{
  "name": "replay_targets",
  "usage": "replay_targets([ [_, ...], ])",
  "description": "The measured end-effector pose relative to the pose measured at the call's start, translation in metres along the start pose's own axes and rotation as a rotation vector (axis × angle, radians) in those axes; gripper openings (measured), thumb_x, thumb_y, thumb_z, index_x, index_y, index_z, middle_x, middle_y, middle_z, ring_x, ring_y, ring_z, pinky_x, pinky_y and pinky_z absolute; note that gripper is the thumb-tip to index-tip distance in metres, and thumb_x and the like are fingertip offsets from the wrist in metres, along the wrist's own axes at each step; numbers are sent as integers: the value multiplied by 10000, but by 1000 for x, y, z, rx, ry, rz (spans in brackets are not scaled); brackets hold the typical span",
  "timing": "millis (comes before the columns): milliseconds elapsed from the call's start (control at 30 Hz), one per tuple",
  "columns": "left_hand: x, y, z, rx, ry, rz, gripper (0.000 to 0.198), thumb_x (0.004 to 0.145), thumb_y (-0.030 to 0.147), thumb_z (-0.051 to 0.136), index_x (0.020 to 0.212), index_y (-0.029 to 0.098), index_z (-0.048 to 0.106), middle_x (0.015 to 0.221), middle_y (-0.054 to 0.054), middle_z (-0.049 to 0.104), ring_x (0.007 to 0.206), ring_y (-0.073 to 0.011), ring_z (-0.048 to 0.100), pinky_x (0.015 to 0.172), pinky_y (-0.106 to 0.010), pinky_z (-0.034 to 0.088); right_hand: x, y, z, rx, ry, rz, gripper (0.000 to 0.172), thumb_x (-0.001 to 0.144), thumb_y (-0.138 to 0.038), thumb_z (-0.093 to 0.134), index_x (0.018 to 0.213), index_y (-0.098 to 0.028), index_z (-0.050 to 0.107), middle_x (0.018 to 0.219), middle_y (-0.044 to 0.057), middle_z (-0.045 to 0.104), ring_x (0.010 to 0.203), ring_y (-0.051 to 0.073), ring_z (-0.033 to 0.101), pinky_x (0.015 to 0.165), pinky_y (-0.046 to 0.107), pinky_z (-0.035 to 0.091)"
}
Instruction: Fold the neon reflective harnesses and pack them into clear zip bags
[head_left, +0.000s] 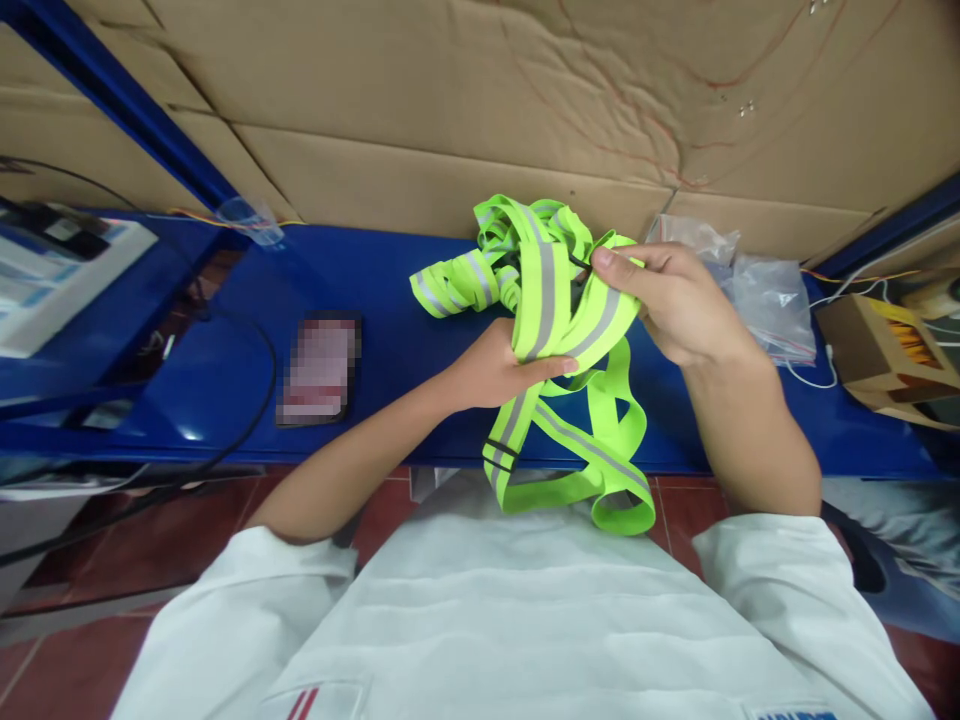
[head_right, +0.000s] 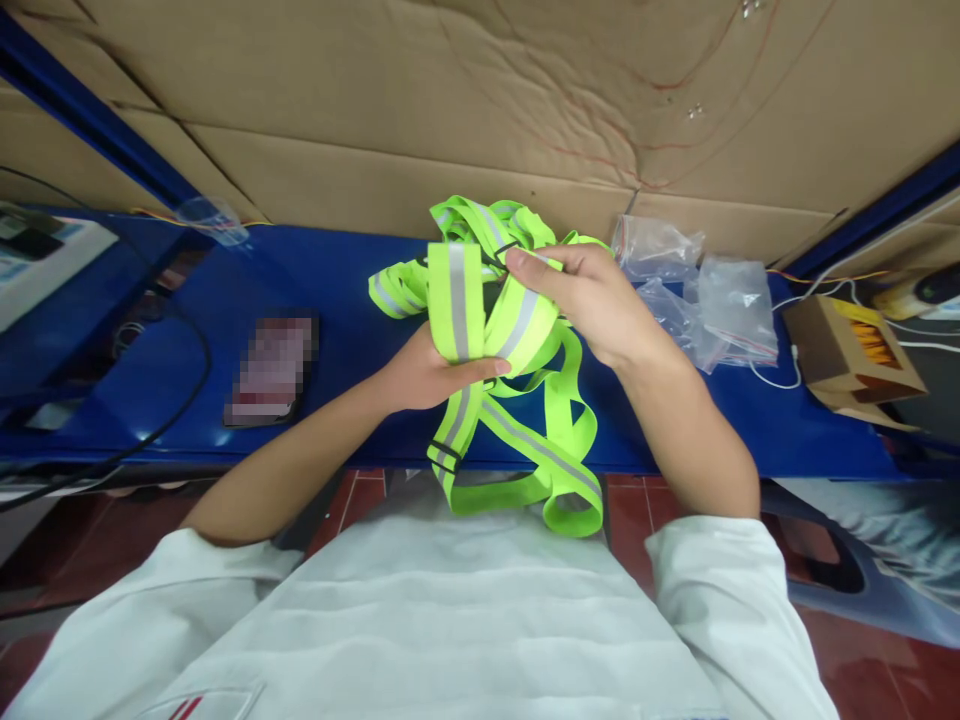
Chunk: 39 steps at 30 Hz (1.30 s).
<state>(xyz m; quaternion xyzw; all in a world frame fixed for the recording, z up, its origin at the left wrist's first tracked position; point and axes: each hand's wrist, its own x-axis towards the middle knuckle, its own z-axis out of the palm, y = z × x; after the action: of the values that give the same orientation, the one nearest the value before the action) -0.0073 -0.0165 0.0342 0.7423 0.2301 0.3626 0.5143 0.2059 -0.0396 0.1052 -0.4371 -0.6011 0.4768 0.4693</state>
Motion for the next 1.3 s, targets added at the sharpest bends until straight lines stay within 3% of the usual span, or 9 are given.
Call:
replay_targets([
  [167, -1, 1, -4, -30, -175, 23, 343, 942, 477, 746, 1138, 199, 794, 1079, -74, 831, 1057, -295, 769, 1007, -403, 597, 6, 26, 0, 150, -111, 216, 413, 805, -582, 881, 1017, -247, 763, 875, 8, 752, 694, 172, 679, 588, 293, 575],
  [267, 1, -4, -6, 13, -95, 8, 353, 917, 507, 768, 1086, 200, 806, 1038, -70, 831, 1011, -290, 770, 930, -378, 608, 5, 32, 0, -96, -53, 9, 420, 880, -638, 798, 1020, -244, 761, 970, 32, 763, 859, 207, 716, 796, 360, 628],
  [400, 4, -10, -9, 6, -16, 14, 430, 886, 557, 797, 1117, 195, 794, 1134, -88, 815, 1101, -317, 753, 998, -410, 597, -10, 21, 2, -501, 11, -361, 496, 1051, -663, 540, 1161, -242, 781, 1225, 72, 759, 1181, 247, 699, 1098, 420, 542],
  [567, 3, -18, -5, 23, -40, 197, 740, 782, 689, 847, 1300, 177, 716, 1440, -162, 691, 1400, -394, 616, 1216, -486, 489, -30, 14, 12, -905, -134, -510, 812, 875, -804, 690, 1417, -199, 686, 1406, 153, 689, 1333, 393, 628, 1188, 561, 449],
  [767, 0, -14, -1, 19, -180, 133, 439, 943, 528, 757, 1163, 148, 741, 1188, -114, 791, 1110, -277, 752, 980, -366, 616, -36, 17, 15, -971, -59, -477, 800, 955, -779, 595, 1474, -171, 639, 1361, 176, 685, 1240, 345, 676, 1077, 487, 555],
  [933, 0, -8, -2, -79, -242, 168, 277, 919, 423, 812, 1015, 163, 790, 1050, -72, 825, 1018, -244, 778, 943, -335, 629, -45, 15, 20, -1006, -58, -438, 732, 982, -725, 607, 1507, -215, 606, 1373, 128, 715, 1188, 336, 714, 1002, 429, 574],
  [1033, 0, -6, 0, -182, -243, 23, 292, 887, 429, 844, 967, 153, 790, 965, -64, 827, 935, -236, 788, 887, -345, 649, -43, 16, 21, -950, -44, -422, 545, 1032, -636, 600, 1312, -188, 734, 1172, 97, 784, 979, 262, 747, 853, 331, 554],
  [1133, -1, -3, 2, -361, -270, -184, 309, 841, 371, 896, 1025, 143, 798, 964, -72, 833, 931, -244, 804, 895, -371, 659, -37, 19, 20, -855, 0, -357, 466, 1042, -588, 610, 1059, -154, 779, 852, 46, 755, 678, 153, 627, 663, 267, 453],
  [1300, -2, 0, 4, -558, -290, -354, 387, 762, 317, 962, 1065, 137, 803, 1008, -100, 836, 975, -271, 808, 943, -400, 652, -31, 17, 18, -766, 11, -348, 418, 1028, -544, 649, 1016, -142, 762, 805, 27, 720, 653, 126, 572, 655, 255, 430],
])
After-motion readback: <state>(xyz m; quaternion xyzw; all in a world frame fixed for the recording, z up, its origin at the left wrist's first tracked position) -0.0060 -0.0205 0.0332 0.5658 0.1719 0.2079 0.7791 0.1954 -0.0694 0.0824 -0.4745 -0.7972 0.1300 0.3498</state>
